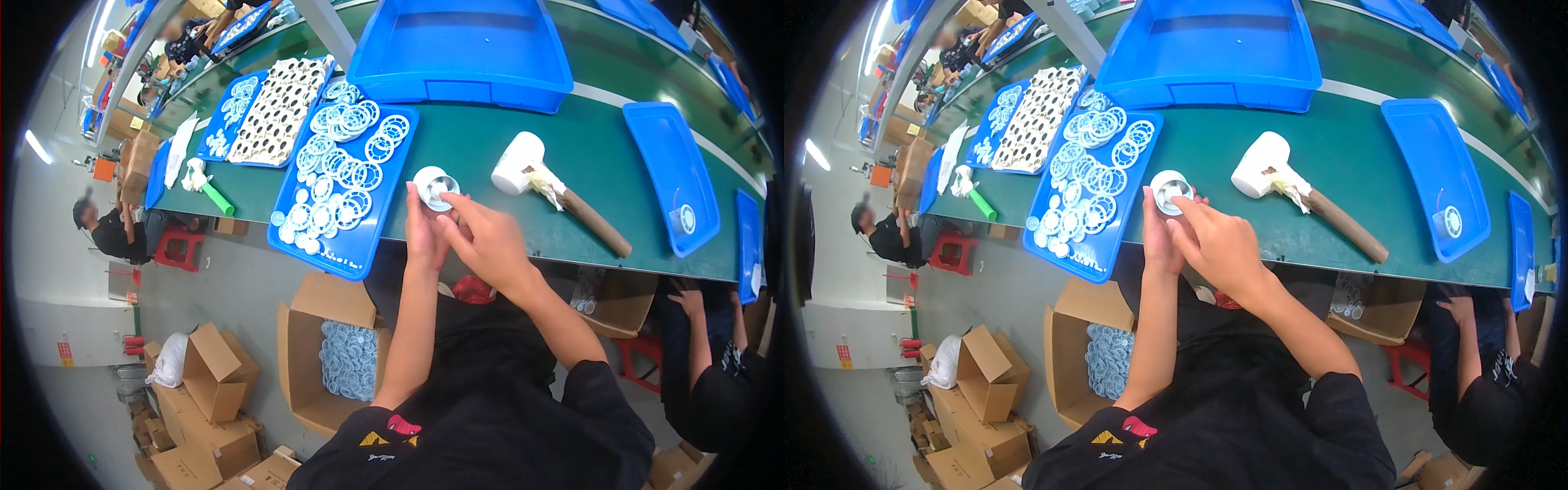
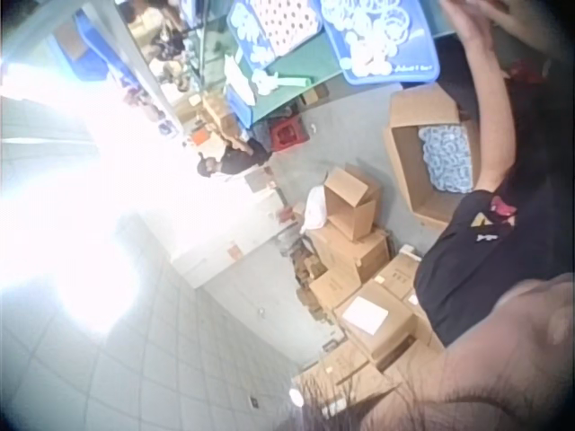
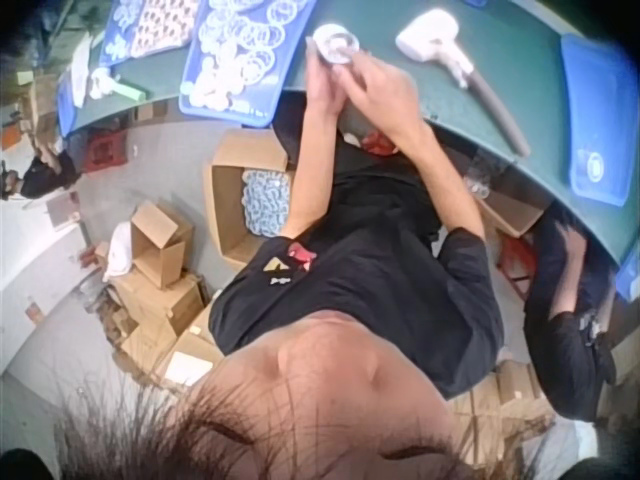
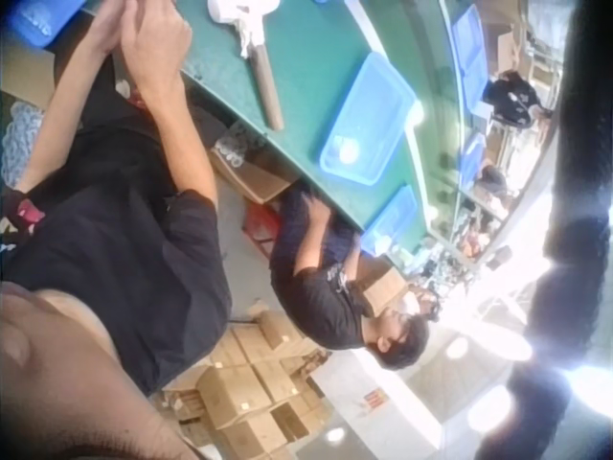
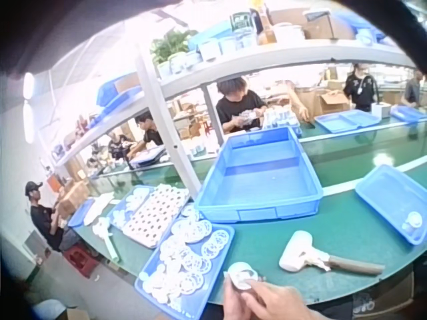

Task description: The recorder is assembling small white electronic component housings at a factory workbench, using a rubber mallet to press parts together.

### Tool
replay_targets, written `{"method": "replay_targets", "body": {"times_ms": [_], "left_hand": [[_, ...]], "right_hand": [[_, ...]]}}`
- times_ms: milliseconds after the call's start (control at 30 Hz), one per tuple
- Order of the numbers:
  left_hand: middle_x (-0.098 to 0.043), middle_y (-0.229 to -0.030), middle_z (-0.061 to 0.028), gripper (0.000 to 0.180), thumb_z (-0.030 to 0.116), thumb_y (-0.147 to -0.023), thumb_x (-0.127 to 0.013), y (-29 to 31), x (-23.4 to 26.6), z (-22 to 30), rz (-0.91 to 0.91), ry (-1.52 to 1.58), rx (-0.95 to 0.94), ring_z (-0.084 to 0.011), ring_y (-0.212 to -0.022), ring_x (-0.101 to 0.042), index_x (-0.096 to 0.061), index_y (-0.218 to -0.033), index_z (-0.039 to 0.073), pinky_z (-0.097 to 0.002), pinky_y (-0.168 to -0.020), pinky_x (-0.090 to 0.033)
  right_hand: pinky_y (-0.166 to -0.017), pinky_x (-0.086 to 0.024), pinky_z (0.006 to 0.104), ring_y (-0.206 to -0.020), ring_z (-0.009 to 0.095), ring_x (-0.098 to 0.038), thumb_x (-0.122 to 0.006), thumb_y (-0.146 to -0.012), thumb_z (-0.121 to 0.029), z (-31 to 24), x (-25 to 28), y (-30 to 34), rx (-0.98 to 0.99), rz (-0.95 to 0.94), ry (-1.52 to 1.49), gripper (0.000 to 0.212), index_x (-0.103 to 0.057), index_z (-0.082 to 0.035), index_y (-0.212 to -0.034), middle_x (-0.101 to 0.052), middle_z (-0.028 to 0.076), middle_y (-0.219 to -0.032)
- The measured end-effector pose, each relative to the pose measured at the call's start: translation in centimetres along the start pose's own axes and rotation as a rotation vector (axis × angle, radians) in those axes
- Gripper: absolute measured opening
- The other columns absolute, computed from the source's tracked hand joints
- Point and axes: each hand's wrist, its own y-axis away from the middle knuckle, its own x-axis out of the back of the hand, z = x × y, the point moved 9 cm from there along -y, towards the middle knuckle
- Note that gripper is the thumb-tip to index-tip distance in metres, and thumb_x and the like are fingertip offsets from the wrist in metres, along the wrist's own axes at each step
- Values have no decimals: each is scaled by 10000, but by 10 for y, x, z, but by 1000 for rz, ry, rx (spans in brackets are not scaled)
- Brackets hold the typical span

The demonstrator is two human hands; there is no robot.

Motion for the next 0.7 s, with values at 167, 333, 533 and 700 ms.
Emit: {"method": "replay_targets", "body": {"times_ms": [167, 333, 533, 700], "left_hand": [[-688, -1088, -126, 593, 589, -1108, -360, 0, 4, 0, 30, 1, 3, -281, -995, -680, -588, -1236, 56, -441, -962, -554], [-690, -1060, -121, 599, 602, -1104, -357, 1, -5, 3, -100, -3, -4, -273, -990, -684, -585, -1232, 63, -428, -959, -560], [-694, -1062, -116, 616, 618, -1094, -368, 3, -2, 0, -11, 4, 12, -268, -990, -684, -595, -1231, 62, -428, -959, -561], [-694, -1057, -112, 624, 625, -1092, -368, -3, 8, -4, 13, 28, 5, -267, -990, -684, -595, -1232, 61, -429, -955, -559]], "right_hand": [[-638, -572, 451, -728, 379, -720, -698, -959, -234, 0, 0, -1, 21, 92, 15, 382, -657, -30, -1278, -747, 189, -893], [-583, -497, 363, -657, 286, -665, -711, -963, -175, 3, -5, 2, -16, 9, -53, 251, -725, -30, -1168, -705, 142, -814], [-599, -502, 373, -658, 281, -676, -701, -974, -179, 0, 0, -2, -59, 47, -121, 206, -731, -22, -1102, -710, 159, -824], [-593, -537, 438, -667, 364, -700, -699, -958, -215, -3, 0, -2, -47, 159, -20, 197, -735, -37, -1034, -714, 183, -773]]}}
